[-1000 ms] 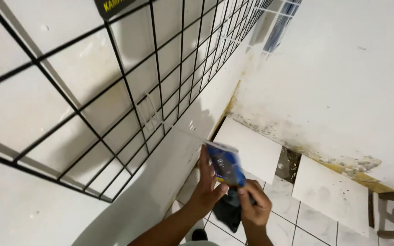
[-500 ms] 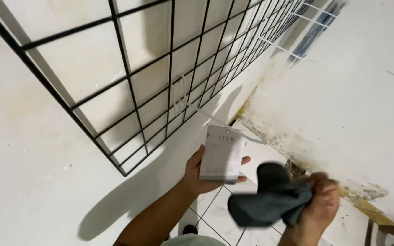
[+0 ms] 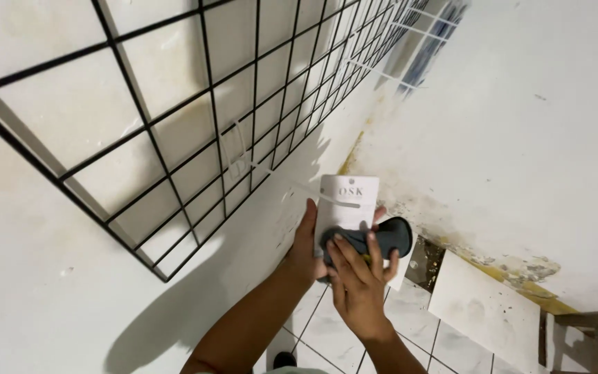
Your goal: The person wipes the front and back of a packaged brake pad with a dark cloth, then hangs it on a wall grid. They repeat the wiping process on another packaged brake pad, switching to a yellow cloth, and hang it on the grid.
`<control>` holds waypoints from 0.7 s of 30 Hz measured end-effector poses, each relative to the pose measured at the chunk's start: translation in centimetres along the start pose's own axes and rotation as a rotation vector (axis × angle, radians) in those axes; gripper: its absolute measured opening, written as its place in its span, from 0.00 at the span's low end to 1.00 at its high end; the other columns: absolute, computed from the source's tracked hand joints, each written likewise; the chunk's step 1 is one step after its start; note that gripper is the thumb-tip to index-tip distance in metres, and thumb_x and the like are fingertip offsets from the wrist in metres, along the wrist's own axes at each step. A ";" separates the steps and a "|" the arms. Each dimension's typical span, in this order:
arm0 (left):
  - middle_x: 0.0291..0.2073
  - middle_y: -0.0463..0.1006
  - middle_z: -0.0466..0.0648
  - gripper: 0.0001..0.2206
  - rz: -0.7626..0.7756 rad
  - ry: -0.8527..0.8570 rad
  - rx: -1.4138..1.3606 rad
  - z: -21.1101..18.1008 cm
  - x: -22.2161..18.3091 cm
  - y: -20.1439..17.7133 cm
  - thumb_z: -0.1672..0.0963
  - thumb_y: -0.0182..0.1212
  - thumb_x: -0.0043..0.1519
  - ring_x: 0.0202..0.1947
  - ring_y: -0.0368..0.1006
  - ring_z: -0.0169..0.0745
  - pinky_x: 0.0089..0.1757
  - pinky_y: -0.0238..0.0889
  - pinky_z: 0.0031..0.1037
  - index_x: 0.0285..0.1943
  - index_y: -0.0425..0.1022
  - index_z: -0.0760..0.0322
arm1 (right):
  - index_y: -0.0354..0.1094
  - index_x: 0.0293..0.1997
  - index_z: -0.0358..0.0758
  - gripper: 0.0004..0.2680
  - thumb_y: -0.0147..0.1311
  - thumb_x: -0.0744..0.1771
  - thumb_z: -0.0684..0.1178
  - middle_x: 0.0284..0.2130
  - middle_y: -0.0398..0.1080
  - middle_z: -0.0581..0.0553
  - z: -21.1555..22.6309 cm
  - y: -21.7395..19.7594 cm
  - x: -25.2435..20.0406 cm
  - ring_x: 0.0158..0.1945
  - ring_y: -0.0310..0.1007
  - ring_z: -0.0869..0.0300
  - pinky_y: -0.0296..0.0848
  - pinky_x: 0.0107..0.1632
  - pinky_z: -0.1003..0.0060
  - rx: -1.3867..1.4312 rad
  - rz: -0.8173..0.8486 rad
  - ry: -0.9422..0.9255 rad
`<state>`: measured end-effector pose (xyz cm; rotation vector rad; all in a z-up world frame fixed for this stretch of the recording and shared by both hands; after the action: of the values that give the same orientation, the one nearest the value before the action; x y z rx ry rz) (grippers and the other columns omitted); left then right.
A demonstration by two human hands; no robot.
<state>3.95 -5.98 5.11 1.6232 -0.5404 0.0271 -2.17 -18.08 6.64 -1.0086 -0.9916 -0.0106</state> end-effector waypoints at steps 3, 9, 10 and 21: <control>0.51 0.78 0.51 0.25 -0.273 0.024 0.089 1.7 0.1 -4.1 0.44 0.49 0.69 0.43 0.74 0.37 0.43 0.68 0.26 0.64 0.70 0.63 | 0.64 0.68 0.53 0.20 0.57 0.66 0.46 0.69 0.62 0.59 -1.3 -1.0 1.3 0.79 0.40 0.49 0.21 0.74 0.32 -0.134 -0.006 0.037; 0.49 0.81 0.49 0.20 -0.133 -0.022 0.011 1.2 1.4 -6.3 0.48 0.52 0.70 0.40 0.78 0.33 0.39 0.71 0.21 0.64 0.71 0.64 | 0.61 0.70 0.46 0.20 0.53 0.67 0.45 0.72 0.55 0.53 0.0 -2.0 3.6 0.79 0.40 0.48 0.23 0.71 0.28 -0.202 -0.008 0.063; 0.49 0.79 0.50 0.19 -0.183 0.091 0.071 0.3 1.6 -6.7 0.52 0.51 0.71 0.37 0.77 0.32 0.32 0.70 0.18 0.69 0.67 0.64 | 0.55 0.73 0.49 0.24 0.53 0.66 0.42 0.76 0.48 0.52 0.4 -1.0 2.9 0.80 0.35 0.50 0.18 0.72 0.25 -0.212 0.034 0.011; 0.55 0.79 0.51 0.22 -0.110 -0.054 0.194 -4.1 1.2 -7.4 0.48 0.52 0.70 0.50 0.75 0.37 0.52 0.65 0.25 0.64 0.72 0.69 | 0.53 0.75 0.45 0.25 0.51 0.67 0.41 0.74 0.54 0.45 3.4 0.8 7.6 0.77 0.53 0.48 0.28 0.70 0.25 -0.249 0.050 0.106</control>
<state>8.89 -2.29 -0.85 1.8455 -0.5008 -0.0471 0.23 -12.04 11.93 -1.2479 -0.8821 -0.1475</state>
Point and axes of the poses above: each hand's wrist, its own x-axis towards the middle knuckle, its own y-axis out of the palm, z = x × y, the point moved 1 cm from there along x, towards the middle knuckle
